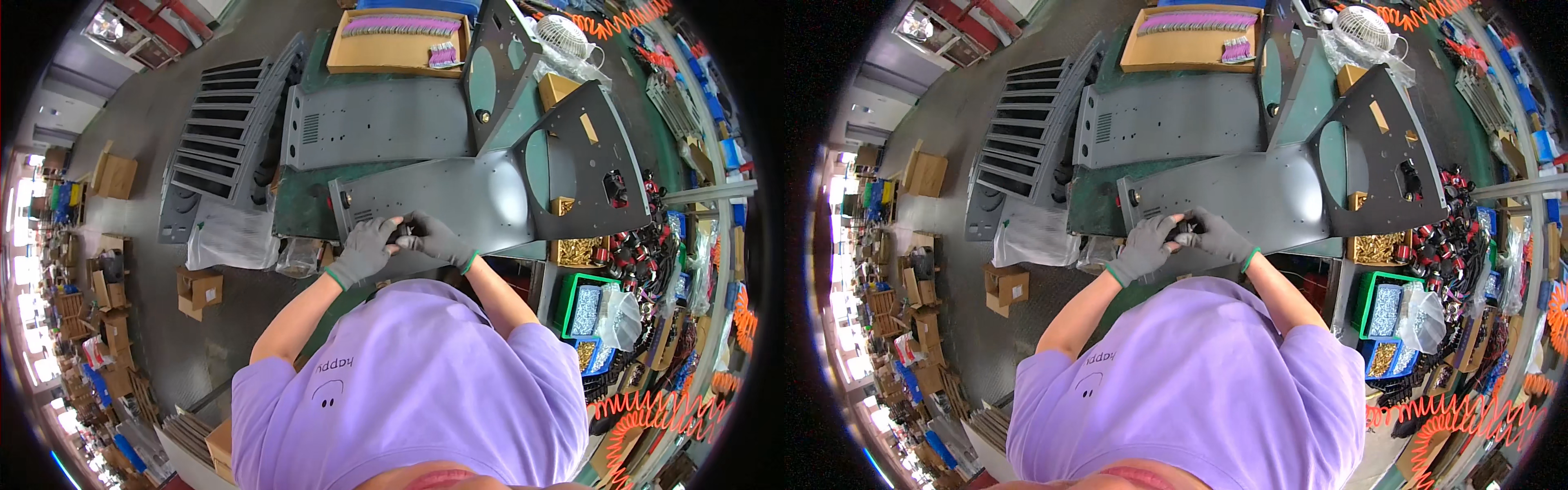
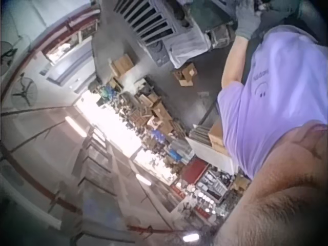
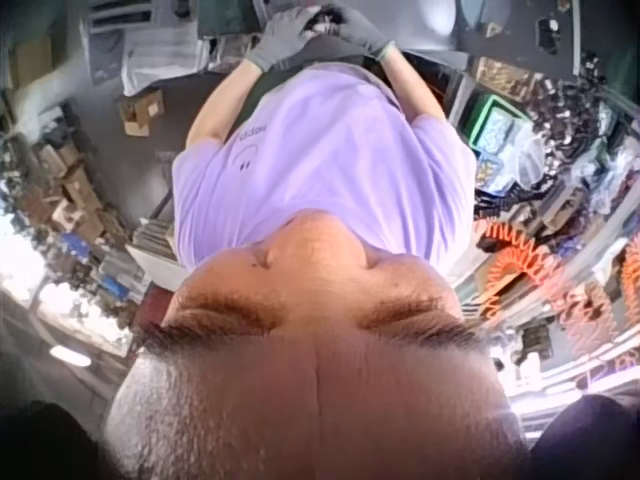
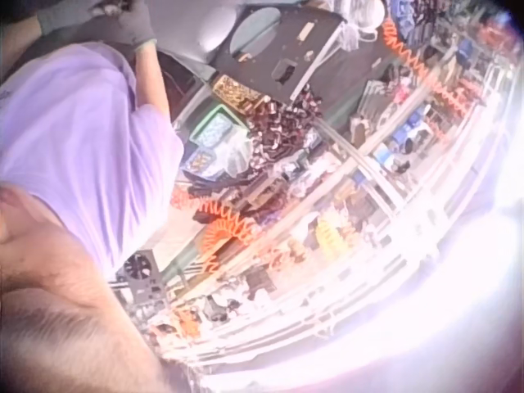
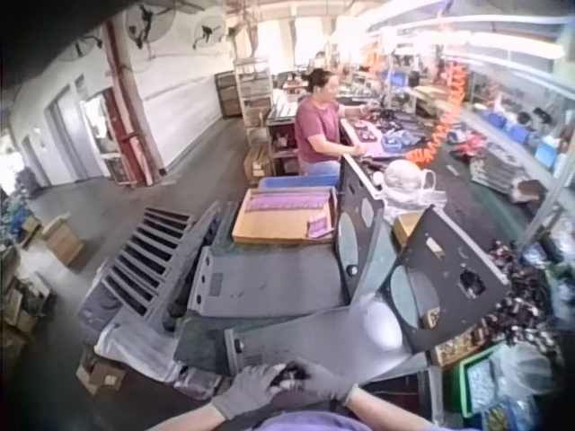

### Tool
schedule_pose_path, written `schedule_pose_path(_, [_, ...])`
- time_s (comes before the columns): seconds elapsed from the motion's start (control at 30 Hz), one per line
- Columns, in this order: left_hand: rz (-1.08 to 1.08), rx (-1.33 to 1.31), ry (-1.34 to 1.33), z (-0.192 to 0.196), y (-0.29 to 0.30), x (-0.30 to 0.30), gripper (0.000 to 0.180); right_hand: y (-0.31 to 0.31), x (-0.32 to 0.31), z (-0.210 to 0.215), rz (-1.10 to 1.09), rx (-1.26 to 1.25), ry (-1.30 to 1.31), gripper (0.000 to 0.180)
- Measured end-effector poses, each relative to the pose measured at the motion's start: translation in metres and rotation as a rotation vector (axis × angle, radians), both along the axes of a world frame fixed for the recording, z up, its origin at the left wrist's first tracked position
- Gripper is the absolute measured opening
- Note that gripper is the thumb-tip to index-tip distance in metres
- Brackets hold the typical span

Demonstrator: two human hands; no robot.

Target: The person assembles a metal electronic chassis, using a power drill to secure internal components and a hot glue gun to attach a fan. They then handle a large metal casing, placing it on the workbench and using a handheld tool to smooth or deburr the edges of the metal frame.

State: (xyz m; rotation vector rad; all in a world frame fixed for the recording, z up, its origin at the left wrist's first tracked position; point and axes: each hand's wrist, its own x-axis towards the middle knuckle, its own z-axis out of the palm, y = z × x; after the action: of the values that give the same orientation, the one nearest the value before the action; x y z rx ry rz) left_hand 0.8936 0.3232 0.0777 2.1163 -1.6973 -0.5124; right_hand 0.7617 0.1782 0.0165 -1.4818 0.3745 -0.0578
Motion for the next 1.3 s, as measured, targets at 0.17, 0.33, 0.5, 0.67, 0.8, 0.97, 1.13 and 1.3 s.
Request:
schedule_pose_path(0.17, [0.127,0.002,0.037,-0.014,0.001,-0.009,0.052,0.002,-0.002,0.035,-0.043,0.084,0.313,0.047])
schedule_pose_path(0.33, [0.150,0.066,0.274,-0.025,0.004,-0.010,0.055,0.011,-0.006,0.020,-0.049,-0.273,0.168,0.041])
schedule_pose_path(0.5, [0.206,0.045,0.289,-0.020,0.011,-0.012,0.052,0.017,-0.014,0.015,-0.059,-0.304,-0.063,0.042])
schedule_pose_path(0.67, [0.181,-0.071,0.006,-0.023,0.014,-0.022,0.052,0.023,-0.005,0.030,-0.086,0.113,0.356,0.046])
schedule_pose_path(0.8, [0.171,-0.043,-0.081,-0.019,0.010,-0.023,0.051,0.041,0.005,-0.018,-0.282,-0.385,0.161,0.045])
schedule_pose_path(0.97, [0.167,-0.074,-0.040,-0.019,0.010,-0.020,0.050,0.039,0.011,0.016,-0.276,-0.414,0.208,0.042])
schedule_pose_path(1.13, [0.231,-0.068,0.352,-0.005,0.010,-0.010,0.048,0.029,0.004,0.037,-0.124,-0.659,0.032,0.038])
schedule_pose_path(1.3, [0.200,-0.104,0.202,-0.012,0.020,0.001,0.051,0.021,-0.013,0.037,-0.151,-0.450,0.003,0.036])
